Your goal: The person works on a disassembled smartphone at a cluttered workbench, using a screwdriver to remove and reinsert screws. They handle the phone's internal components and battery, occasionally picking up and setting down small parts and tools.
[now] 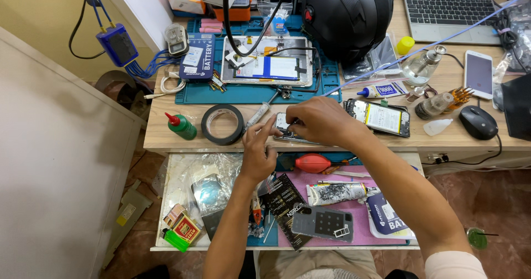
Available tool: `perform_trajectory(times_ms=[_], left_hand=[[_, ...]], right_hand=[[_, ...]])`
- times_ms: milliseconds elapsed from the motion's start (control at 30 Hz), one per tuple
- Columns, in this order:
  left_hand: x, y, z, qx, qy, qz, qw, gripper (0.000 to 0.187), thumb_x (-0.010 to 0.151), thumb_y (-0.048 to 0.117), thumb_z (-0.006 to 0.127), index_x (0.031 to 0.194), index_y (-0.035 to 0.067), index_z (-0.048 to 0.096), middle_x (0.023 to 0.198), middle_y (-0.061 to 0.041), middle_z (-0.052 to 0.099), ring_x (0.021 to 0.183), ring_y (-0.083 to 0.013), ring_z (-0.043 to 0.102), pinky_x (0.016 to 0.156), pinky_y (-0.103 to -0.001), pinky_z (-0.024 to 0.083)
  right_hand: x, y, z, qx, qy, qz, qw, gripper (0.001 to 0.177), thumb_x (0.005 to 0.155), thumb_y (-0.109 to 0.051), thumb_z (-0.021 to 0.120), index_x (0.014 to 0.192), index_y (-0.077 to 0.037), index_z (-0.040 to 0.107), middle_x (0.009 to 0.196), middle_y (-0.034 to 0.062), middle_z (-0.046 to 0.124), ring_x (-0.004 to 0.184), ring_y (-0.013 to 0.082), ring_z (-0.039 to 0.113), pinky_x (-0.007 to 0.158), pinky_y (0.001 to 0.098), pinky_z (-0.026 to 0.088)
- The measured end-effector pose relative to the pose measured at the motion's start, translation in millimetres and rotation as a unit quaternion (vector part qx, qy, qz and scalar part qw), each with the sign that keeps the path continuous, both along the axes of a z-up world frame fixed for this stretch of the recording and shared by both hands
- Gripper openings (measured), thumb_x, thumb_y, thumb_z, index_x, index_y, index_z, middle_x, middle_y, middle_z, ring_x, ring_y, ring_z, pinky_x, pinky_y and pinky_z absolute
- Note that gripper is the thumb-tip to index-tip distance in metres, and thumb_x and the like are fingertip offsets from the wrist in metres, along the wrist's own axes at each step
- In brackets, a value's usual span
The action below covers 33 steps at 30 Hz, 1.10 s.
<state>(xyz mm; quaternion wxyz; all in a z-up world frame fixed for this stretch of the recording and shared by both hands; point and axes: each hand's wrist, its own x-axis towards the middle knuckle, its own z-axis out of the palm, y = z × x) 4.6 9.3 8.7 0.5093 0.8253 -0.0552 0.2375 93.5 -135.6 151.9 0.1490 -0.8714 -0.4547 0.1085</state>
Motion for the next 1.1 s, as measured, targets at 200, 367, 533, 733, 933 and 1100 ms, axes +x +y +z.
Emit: perform_trajectory(times_ms=[200, 367, 533, 733, 933, 1100], left_hand=[[-0.6, 3.3, -5.4, 0.091, 0.008, 0.026, 0.996, 0.078, 0.064, -0.005, 0.043, 0.140, 0.012, 0.037, 0.095, 0.002, 0.063, 0.108, -0.0184, 0.045, 0.099, -0.038, 0.025], [-0.6, 5.2, -8.3, 0.113, 0.006, 0.032, 0.993, 0.078, 0.064, -0.003, 0.043, 0.140, 0.012, 0.037, 0.095, 0.001, 0.064, 0.107, -0.0192, 0.047, 0.097, -0.037, 0.028], [-1.3, 5.3, -9.6, 0.131, 0.003, 0.039, 0.991, 0.077, 0.064, -0.001, 0.045, 0.139, 0.012, 0.037, 0.096, 0.001, 0.064, 0.106, -0.0195, 0.048, 0.096, -0.037, 0.030], [0.4, 6.2, -18.7, 0.135, -0.002, 0.046, 0.990, 0.077, 0.062, -0.001, 0.045, 0.138, 0.011, 0.039, 0.096, 0.002, 0.065, 0.105, -0.0194, 0.050, 0.095, -0.036, 0.032], [-1.8, 5.1, -13.4, 0.112, 0.007, 0.047, 0.993, 0.077, 0.062, -0.004, 0.043, 0.137, 0.011, 0.041, 0.094, 0.002, 0.065, 0.103, -0.0193, 0.050, 0.094, -0.035, 0.033], [-2.2, 6.2, -16.7, 0.118, -0.013, 0.055, 0.991, 0.074, 0.060, -0.004, 0.046, 0.134, 0.007, 0.045, 0.095, -0.003, 0.066, 0.102, -0.0223, 0.052, 0.091, -0.037, 0.036]], right_hand=[[3.9, 9.9, -10.9, -0.050, -0.023, 0.005, 0.998, 0.006, 0.080, -0.016, 0.061, 0.084, -0.017, 0.065, 0.074, 0.0004, 0.067, 0.067, 0.0216, 0.064, 0.060, 0.0324, 0.050], [5.3, 13.8, -21.5, -0.057, -0.036, 0.014, 0.998, 0.006, 0.079, -0.016, 0.062, 0.084, -0.016, 0.065, 0.074, 0.0013, 0.067, 0.066, 0.0224, 0.064, 0.058, 0.0330, 0.049], [5.2, 17.0, -25.1, -0.065, -0.042, 0.021, 0.997, 0.007, 0.080, -0.015, 0.062, 0.086, -0.014, 0.065, 0.076, 0.0032, 0.067, 0.066, 0.0240, 0.063, 0.058, 0.0340, 0.048], [2.3, 22.2, -25.9, -0.088, -0.084, 0.051, 0.991, 0.008, 0.079, -0.015, 0.063, 0.087, -0.015, 0.065, 0.076, 0.0020, 0.066, 0.063, 0.0208, 0.062, 0.057, 0.0316, 0.046], [4.2, 28.5, -35.6, -0.092, -0.111, 0.086, 0.986, 0.007, 0.078, -0.014, 0.062, 0.085, -0.015, 0.064, 0.074, 0.0030, 0.065, 0.062, 0.0231, 0.061, 0.055, 0.0349, 0.046], [10.0, 29.6, -50.0, -0.113, -0.170, 0.069, 0.976, 0.015, 0.080, -0.023, 0.060, 0.089, -0.012, 0.065, 0.064, 0.0076, 0.064, 0.054, 0.0252, 0.061, 0.054, 0.0356, 0.047]])
